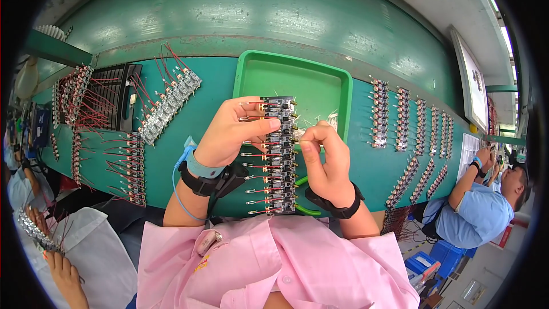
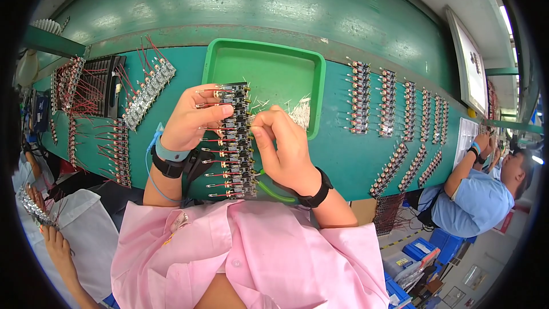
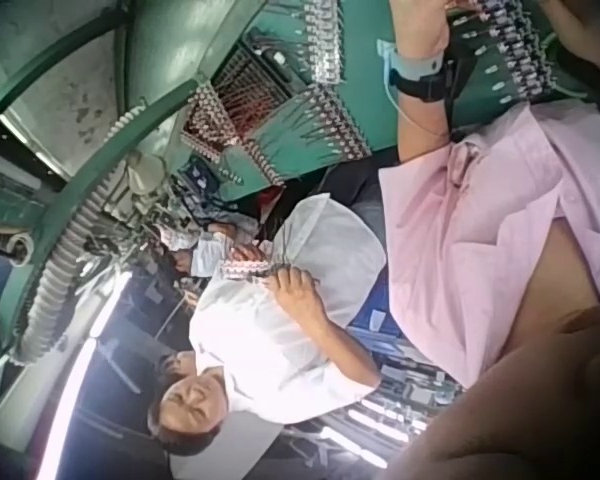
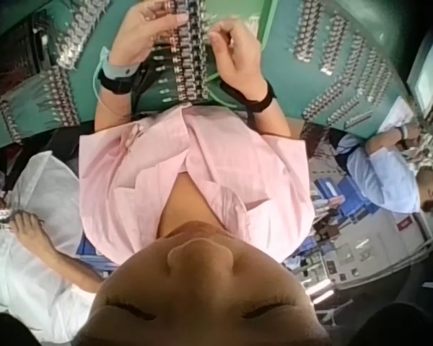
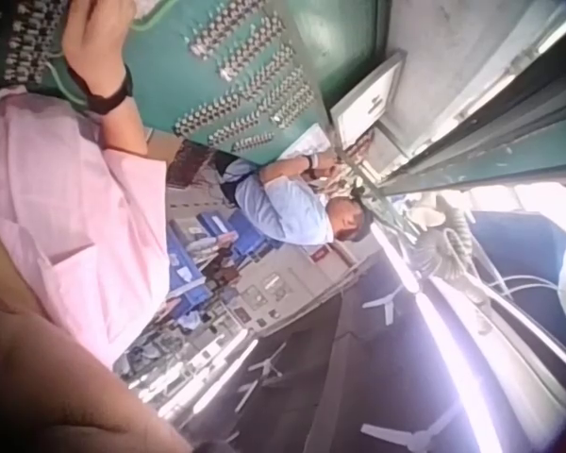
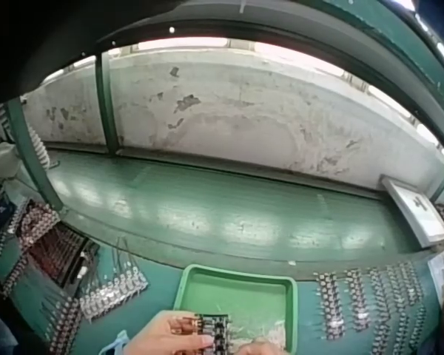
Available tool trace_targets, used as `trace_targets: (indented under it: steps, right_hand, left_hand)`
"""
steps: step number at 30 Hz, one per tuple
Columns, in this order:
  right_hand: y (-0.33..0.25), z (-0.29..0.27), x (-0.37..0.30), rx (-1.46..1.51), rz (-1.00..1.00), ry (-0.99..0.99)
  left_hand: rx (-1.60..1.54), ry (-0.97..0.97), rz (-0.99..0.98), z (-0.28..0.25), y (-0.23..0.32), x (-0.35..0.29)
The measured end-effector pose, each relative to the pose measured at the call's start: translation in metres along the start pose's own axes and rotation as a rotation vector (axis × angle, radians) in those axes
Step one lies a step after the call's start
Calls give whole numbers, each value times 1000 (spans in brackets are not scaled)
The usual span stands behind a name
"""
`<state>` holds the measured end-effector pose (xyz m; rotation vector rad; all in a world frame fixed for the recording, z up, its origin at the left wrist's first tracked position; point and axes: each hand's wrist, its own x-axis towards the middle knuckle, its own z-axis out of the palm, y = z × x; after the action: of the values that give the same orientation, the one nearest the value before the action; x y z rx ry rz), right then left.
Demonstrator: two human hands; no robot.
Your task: The person trims wires on a circuit board using shears, sets it down, and then picks up a new circuit board to insert small electronic components into it by hand.
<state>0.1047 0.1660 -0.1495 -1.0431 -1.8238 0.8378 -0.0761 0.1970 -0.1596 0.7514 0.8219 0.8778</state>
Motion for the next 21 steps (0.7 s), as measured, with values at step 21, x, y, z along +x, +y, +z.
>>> trace_targets:
  steps: [21]
  right_hand:
    - [5, -6, 1, -93, -44, 4]
  left_hand:
    - [-49, 1, 25, 1, 0, 1]
